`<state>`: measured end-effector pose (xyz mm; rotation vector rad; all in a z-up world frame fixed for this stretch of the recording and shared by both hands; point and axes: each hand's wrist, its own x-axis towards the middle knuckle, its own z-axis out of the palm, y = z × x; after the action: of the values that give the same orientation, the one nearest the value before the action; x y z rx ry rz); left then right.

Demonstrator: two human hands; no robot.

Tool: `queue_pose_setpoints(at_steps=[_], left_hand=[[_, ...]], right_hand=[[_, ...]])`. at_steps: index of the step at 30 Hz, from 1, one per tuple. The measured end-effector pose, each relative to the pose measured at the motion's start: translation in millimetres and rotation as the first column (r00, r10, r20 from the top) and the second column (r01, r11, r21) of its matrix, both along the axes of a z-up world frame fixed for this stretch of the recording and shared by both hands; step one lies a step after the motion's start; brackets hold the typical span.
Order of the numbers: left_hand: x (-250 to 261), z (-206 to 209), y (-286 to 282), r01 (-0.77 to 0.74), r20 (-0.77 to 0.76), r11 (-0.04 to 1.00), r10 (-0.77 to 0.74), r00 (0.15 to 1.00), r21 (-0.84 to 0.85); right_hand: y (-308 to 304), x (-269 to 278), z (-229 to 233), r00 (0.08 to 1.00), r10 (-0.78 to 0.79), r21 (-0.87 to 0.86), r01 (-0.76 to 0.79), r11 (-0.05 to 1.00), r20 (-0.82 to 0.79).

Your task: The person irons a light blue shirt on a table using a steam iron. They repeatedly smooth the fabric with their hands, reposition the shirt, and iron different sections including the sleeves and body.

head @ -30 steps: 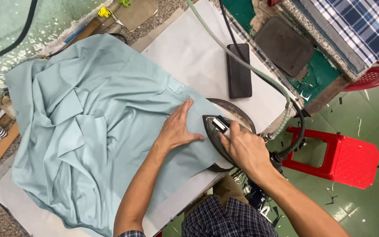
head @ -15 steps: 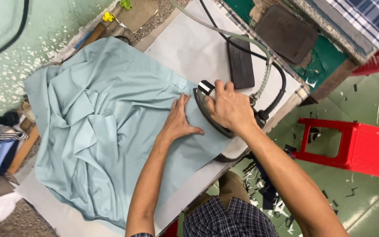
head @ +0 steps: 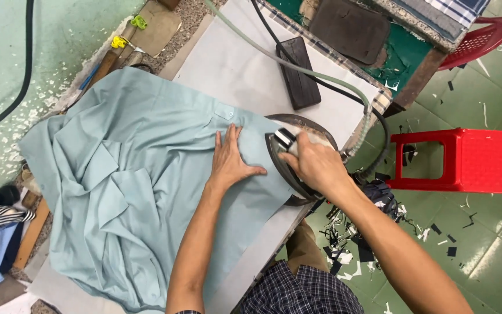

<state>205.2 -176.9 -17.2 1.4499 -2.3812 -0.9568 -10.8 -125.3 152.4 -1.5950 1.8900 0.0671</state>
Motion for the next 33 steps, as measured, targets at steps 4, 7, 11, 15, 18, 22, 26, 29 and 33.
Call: queue_pose_setpoints(at_steps=[4,7,11,15,18,22,26,29,33], left_hand=[[0,-8,2,-0.006,-0.059,1.0,0.006,0.998,-0.009],[-1,-13,3,-0.017,-0.08,0.999,0.014,0.997,-0.037],[0,-16,1,-0.027,-0.115,0.999,0.023,0.993,-0.035],[0,-10,1,-0.031,-0.092,0.999,0.033,0.995,0.017],[2,-14,2,-0.041,-0.071,0.999,0.043,0.997,0.031],[1,-9,1,-0.032,-0.048,0.999,0.033,0.998,0.03],[1,-2,0,-0.005,0.03,1.0,0.004,1.0,0.019],[0,-2,0,0.01,0.081,1.0,-0.011,0.997,0.017],[1,-4,-1,0.012,0.075,1.0,-0.012,0.997,-0.006]], right_hand=[[7,-1,-10,0.992,0.085,-0.02,-0.087,0.996,-0.094],[-6,2,-20,0.979,0.104,-0.062,-0.117,0.991,-0.176],[-34,12,-16,0.976,0.136,-0.116,-0.157,0.981,-0.17],[-53,19,-28,0.971,0.149,-0.186,-0.184,0.965,-0.187],[-59,21,-36,0.971,0.136,-0.214,-0.178,0.96,-0.196],[-48,12,-43,0.984,0.101,-0.205,-0.131,0.97,-0.149],[-29,1,-40,0.986,0.084,-0.214,-0.114,0.97,-0.143],[-18,-9,-37,0.989,0.069,-0.24,-0.099,0.966,-0.129],[-5,-18,-32,0.993,0.041,-0.236,-0.067,0.97,-0.112]])
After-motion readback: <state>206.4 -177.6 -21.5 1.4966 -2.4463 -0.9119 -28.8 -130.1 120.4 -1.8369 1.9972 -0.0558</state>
